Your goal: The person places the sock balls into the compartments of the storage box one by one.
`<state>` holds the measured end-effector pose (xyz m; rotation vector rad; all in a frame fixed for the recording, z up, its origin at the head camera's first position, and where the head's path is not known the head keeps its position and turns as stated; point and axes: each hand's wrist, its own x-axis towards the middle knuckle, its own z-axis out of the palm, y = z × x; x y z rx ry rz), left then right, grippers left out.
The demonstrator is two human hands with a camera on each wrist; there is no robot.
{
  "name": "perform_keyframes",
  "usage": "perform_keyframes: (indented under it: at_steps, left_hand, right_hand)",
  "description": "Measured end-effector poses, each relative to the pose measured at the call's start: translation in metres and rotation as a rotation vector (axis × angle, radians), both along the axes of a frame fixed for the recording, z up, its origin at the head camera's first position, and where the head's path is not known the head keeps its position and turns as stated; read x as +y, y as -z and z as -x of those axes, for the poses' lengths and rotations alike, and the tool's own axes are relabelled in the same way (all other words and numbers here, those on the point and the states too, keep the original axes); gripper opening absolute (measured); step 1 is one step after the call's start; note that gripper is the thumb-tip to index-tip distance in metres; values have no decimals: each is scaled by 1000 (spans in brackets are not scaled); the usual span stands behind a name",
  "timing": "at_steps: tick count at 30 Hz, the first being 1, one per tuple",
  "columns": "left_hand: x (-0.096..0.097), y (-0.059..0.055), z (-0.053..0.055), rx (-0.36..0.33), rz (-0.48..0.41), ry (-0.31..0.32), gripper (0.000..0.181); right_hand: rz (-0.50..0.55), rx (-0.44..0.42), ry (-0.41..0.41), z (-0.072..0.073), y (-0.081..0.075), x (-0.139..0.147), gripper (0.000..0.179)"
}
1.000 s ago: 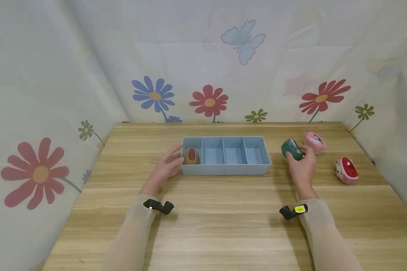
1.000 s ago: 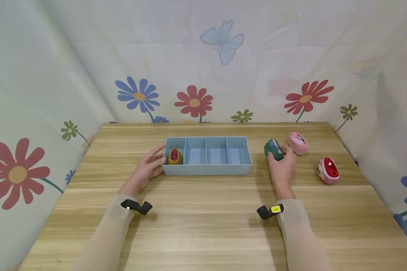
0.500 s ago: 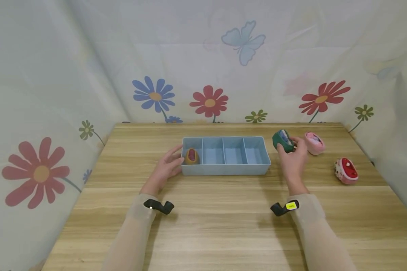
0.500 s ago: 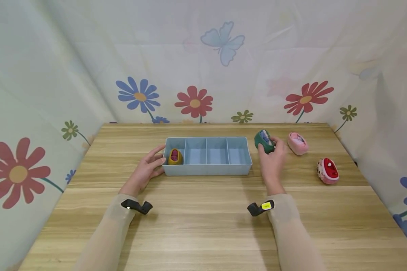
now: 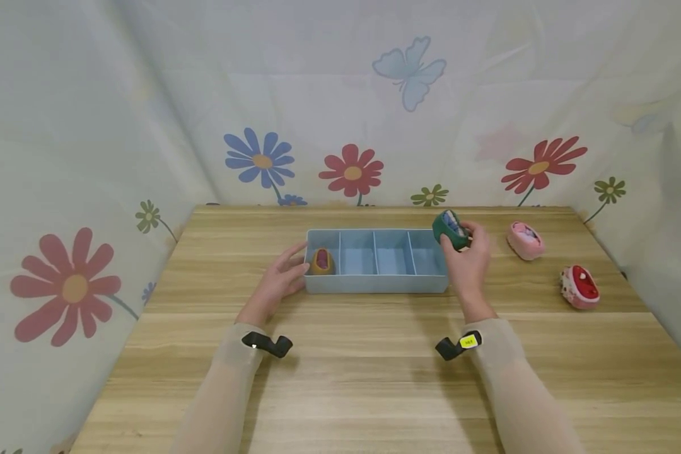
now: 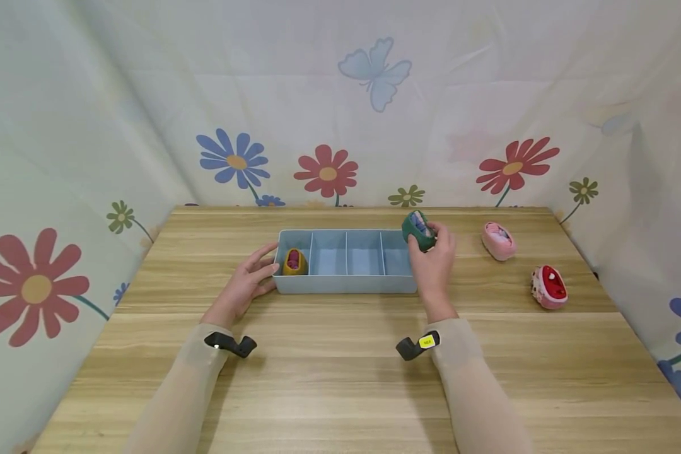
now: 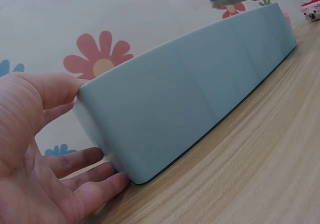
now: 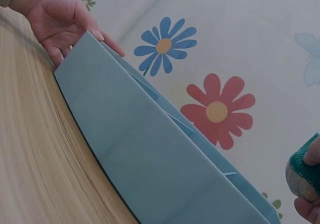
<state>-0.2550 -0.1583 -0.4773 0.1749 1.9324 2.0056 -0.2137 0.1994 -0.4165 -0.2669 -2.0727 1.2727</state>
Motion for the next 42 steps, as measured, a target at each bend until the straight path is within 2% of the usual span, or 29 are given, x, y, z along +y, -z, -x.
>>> perform_keyframes:
  at_steps: [6, 12, 17, 24, 28, 42]
  left_hand:
    - [2, -20, -11, -7, 4, 17, 60]
    - [2, -21, -13, -13, 9, 6, 59]
    - [2, -19, -12, -8, 2, 8, 60]
    - [0, 1, -1, -17, -23, -15, 58]
    - [1, 7, 1, 1, -19, -19, 59]
    - [1, 6, -2, 8, -5, -34, 59]
  right_hand:
    - [-16, 18, -27, 1, 1, -7, 39]
    - [-22, 24, -54, 4, 2, -14, 40]
    - [-30, 26, -66, 6, 2, -20, 39]
    - [-37, 39, -93, 6, 2, -30, 38]
    - [-43, 35, -105, 6, 2, -37, 38]
    - [-45, 51, -146, 7, 4, -61, 38]
